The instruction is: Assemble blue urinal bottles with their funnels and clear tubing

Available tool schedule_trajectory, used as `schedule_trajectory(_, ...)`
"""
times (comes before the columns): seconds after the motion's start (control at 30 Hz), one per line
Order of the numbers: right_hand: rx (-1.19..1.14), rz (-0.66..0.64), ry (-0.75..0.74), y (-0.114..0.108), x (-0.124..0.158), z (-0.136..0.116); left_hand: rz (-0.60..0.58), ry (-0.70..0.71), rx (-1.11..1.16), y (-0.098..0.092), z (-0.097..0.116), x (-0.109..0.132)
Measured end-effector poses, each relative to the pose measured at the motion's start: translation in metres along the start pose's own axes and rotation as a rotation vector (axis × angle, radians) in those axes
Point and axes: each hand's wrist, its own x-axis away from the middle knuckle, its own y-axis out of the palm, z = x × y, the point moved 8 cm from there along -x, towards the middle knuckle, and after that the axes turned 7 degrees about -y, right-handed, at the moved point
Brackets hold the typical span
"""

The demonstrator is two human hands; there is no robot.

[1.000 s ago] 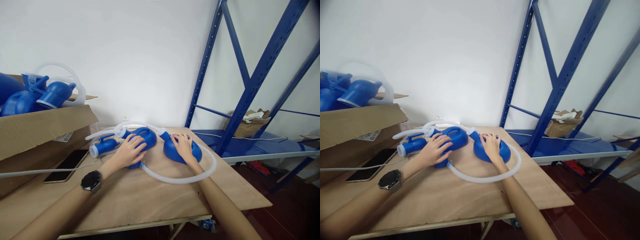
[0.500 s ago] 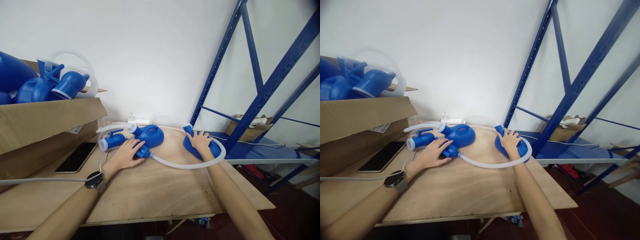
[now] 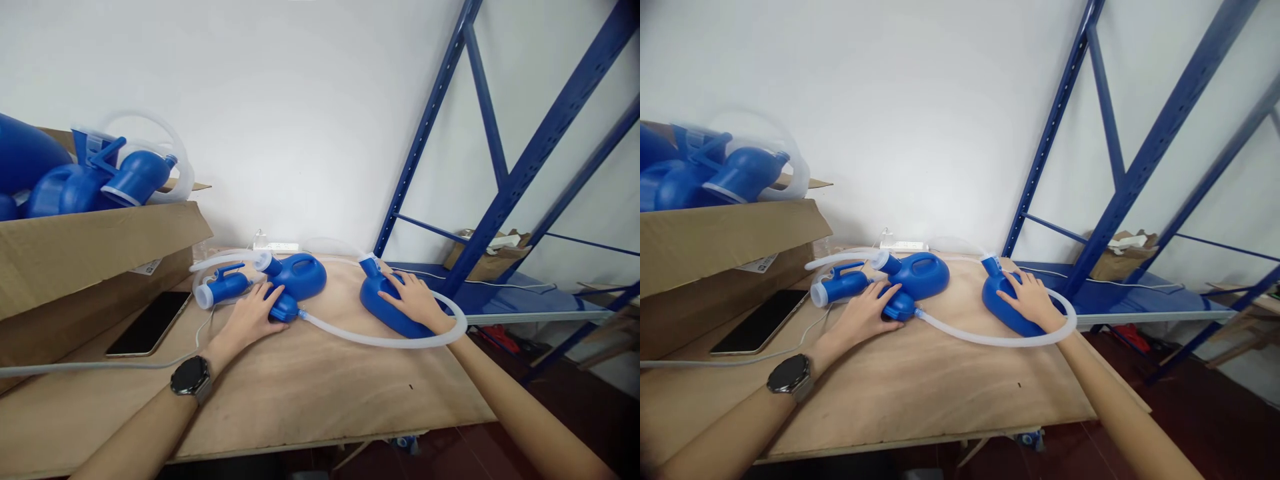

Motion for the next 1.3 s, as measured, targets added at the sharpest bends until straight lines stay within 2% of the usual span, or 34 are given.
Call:
schedule_trajectory(0.07, -0.030, 0.015, -0.094, -0.003, 0.010, 0.003, -0.010, 0.006, -0.017, 0.002, 0.000, 0.000)
schedule_trajectory(0.17, -0.067, -0.004, -0.222, 0.001, 0.015, 0.013, -0.034, 0.096, 0.010, 0.008, 0.003, 0.001)
schedule_trajectory(0.27, -0.070, -0.065, -0.196, 0.012, 0.016, 0.037, -0.033, 0.178, 0.065, 0.011, 0.007, 0.003)
schedule_trajectory(0.37, -0.077, -0.201, -0.134, 0.021, 0.031, 0.060, 0.008, 0.154, 0.130, 0.009, 0.007, 0.003)
schedule_trajectory(0.47, -0.152, -0.376, -0.165, 0.014, 0.076, 0.064, 0.048, 0.074, 0.228, 0.001, 0.006, 0.004)
schedule_trajectory(0.57, -0.251, -0.365, -0.161, -0.023, 0.128, 0.047, 0.055, -0.021, 0.327, -0.005, 0.005, 0.005)
schedule_trajectory(0.6, -0.234, -0.284, -0.092, -0.044, 0.140, 0.041, 0.058, -0.043, 0.343, -0.007, 0.006, 0.005)
schedule_trajectory(0.63, -0.206, -0.157, -0.032, -0.068, 0.148, 0.030, 0.062, -0.053, 0.348, -0.008, 0.008, 0.006)
schedule_trajectory(0.7, -0.128, 0.198, 0.114, -0.125, 0.157, 0.001, 0.070, -0.040, 0.323, -0.009, 0.014, 0.006)
schedule_trajectory(0.73, -0.105, 0.338, 0.103, -0.147, 0.156, -0.023, 0.074, -0.020, 0.298, -0.008, 0.019, 0.007)
schedule_trajectory(0.77, -0.076, 0.378, -0.016, -0.159, 0.149, -0.054, 0.079, 0.006, 0.270, -0.006, 0.023, 0.007)
schedule_trajectory(0.8, -0.029, 0.351, -0.128, -0.162, 0.137, -0.082, 0.085, 0.040, 0.243, -0.003, 0.028, 0.008)
schedule_trajectory(0.87, 0.056, 0.288, -0.212, -0.152, 0.111, -0.113, 0.098, 0.143, 0.207, 0.003, 0.040, 0.011)
schedule_trajectory(0.93, 0.102, 0.159, -0.189, -0.119, 0.086, -0.112, 0.101, 0.272, 0.209, 0.010, 0.051, 0.015)
schedule_trajectory(1.03, 0.120, 0.049, -0.118, -0.056, 0.067, -0.077, 0.113, 0.328, 0.293, 0.012, 0.056, 0.020)
schedule_trajectory(1.13, 0.096, -0.058, -0.157, 0.005, 0.065, -0.046, 0.046, 0.386, 0.346, 0.010, 0.063, 0.023)
schedule_trajectory(1.2, 0.141, -0.042, -0.119, 0.027, 0.068, -0.029, -0.023, 0.465, 0.319, 0.011, 0.072, 0.026)
schedule_trajectory(1.3, 0.202, 0.019, -0.082, 0.037, 0.073, -0.017, -0.042, 0.515, 0.289, 0.010, 0.075, 0.028)
